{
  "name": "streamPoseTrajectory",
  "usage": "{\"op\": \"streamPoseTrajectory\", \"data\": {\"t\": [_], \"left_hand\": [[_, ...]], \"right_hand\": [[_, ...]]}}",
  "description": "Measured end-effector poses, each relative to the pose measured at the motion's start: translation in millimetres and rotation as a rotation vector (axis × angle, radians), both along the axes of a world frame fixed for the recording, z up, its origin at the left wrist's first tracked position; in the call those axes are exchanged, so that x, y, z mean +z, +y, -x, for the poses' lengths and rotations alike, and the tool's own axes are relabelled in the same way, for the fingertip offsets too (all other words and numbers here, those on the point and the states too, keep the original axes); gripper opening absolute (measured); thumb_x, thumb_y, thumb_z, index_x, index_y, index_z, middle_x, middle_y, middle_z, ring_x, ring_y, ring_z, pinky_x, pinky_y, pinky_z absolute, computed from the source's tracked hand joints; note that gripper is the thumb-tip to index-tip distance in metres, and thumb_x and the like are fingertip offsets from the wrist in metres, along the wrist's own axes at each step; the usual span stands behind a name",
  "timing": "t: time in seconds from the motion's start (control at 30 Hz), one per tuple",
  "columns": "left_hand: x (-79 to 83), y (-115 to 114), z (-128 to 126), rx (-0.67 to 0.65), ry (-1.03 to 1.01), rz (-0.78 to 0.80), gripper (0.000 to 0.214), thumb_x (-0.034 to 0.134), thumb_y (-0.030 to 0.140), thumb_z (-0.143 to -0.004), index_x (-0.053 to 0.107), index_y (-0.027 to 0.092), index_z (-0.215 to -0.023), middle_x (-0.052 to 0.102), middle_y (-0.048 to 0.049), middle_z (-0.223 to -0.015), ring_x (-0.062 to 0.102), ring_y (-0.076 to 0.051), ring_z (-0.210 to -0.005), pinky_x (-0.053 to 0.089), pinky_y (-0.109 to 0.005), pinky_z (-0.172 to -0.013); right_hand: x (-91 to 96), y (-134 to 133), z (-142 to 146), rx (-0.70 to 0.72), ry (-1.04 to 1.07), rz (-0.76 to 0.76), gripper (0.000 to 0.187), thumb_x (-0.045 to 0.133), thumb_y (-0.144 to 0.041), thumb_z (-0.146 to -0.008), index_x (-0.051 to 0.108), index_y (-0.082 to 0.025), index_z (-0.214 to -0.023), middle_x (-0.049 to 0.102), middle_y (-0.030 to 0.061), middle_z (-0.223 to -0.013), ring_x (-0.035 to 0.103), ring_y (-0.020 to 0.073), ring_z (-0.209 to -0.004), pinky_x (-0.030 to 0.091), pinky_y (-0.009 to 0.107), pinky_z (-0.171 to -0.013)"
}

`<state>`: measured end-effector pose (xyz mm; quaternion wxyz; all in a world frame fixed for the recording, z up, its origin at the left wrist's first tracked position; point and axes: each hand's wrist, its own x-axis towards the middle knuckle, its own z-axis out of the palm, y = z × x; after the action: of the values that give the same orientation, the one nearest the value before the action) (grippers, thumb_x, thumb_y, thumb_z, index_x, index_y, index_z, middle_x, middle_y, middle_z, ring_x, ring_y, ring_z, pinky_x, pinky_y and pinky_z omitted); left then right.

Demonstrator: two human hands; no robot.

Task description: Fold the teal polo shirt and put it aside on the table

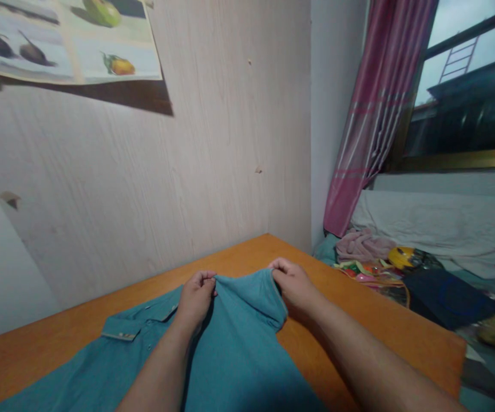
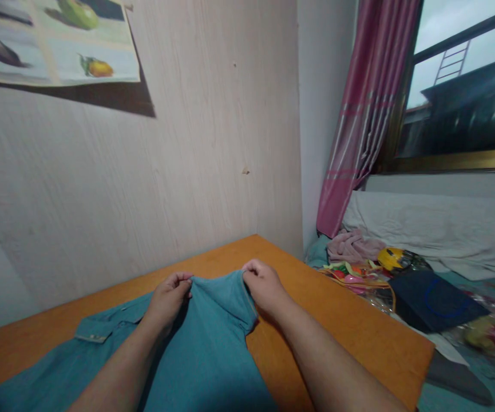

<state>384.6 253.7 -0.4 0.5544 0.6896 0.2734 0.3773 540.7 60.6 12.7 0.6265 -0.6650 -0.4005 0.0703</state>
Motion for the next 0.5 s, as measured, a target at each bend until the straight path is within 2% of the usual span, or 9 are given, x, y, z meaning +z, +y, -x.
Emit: {"op": "streamPoseTrajectory", "data": {"t": [0.07,0.13,0.23,0.33,0.43,0.5], "left_hand": [[-1.0,0,-1,0.004,0.003,0.010,0.029,0.068,0.035,-0.072,0.063,0.017,-0.093,0.065,0.0007,-0.073,0.060,-0.013,-0.059,0.044,-0.023,-0.057],[-1.1,-1,-3,-0.012,0.005,0.025,0.030,0.069,0.034,-0.072,0.063,0.017,-0.097,0.068,-0.0028,-0.081,0.065,-0.015,-0.066,0.048,-0.025,-0.063],[2.9,-7,-5,-0.029,0.023,-0.004,0.035,0.072,0.031,-0.071,0.067,0.016,-0.102,0.071,-0.0083,-0.097,0.068,-0.017,-0.077,0.050,-0.028,-0.072],[12.9,-22,-9,-0.058,0.022,-0.106,0.031,0.075,0.030,-0.070,0.071,0.017,-0.098,0.072,-0.0091,-0.099,0.066,-0.019,-0.083,0.048,-0.027,-0.075],[23.0,-48,-15,-0.230,0.041,-0.211,0.024,0.073,0.037,-0.076,0.072,0.017,-0.088,0.069,-0.0054,-0.082,0.062,-0.018,-0.076,0.044,-0.025,-0.069],[25.9,-66,-19,-0.346,0.103,-0.258,0.028,0.073,0.045,-0.078,0.071,0.017,-0.082,0.064,-0.0019,-0.070,0.055,-0.016,-0.066,0.039,-0.024,-0.060]], "right_hand": [[1.3,-2,-8,-0.076,0.224,-0.095,0.011,0.052,-0.031,-0.076,0.055,-0.021,-0.073,0.051,-0.0041,-0.063,0.048,0.0134,-0.059,0.037,0.025,-0.055],[0.1,-3,-15,-0.145,0.355,-0.129,0.013,0.054,-0.034,-0.073,0.053,-0.021,-0.073,0.050,-0.0052,-0.059,0.046,0.0126,-0.054,0.034,0.024,-0.051],[-4.9,-3,-22,-0.197,0.442,-0.114,0.012,0.056,-0.032,-0.071,0.050,-0.022,-0.071,0.048,-0.0067,-0.052,0.043,0.0115,-0.047,0.028,0.023,-0.045],[-8.5,0,-23,-0.210,0.462,-0.089,0.010,0.057,-0.028,-0.070,0.050,-0.022,-0.074,0.046,-0.0082,-0.049,0.042,0.0111,-0.042,0.027,0.022,-0.042],[-6.1,1,-16,-0.141,0.481,-0.065,0.021,0.058,-0.025,-0.071,0.055,-0.021,-0.091,0.050,-0.0088,-0.048,0.045,0.0123,-0.040,0.029,0.022,-0.041],[-1.2,0,-7,0.021,0.499,-0.078,0.034,0.060,-0.024,-0.071,0.054,-0.020,-0.104,0.054,-0.0088,-0.052,0.048,0.0122,-0.042,0.033,0.022,-0.043]]}}
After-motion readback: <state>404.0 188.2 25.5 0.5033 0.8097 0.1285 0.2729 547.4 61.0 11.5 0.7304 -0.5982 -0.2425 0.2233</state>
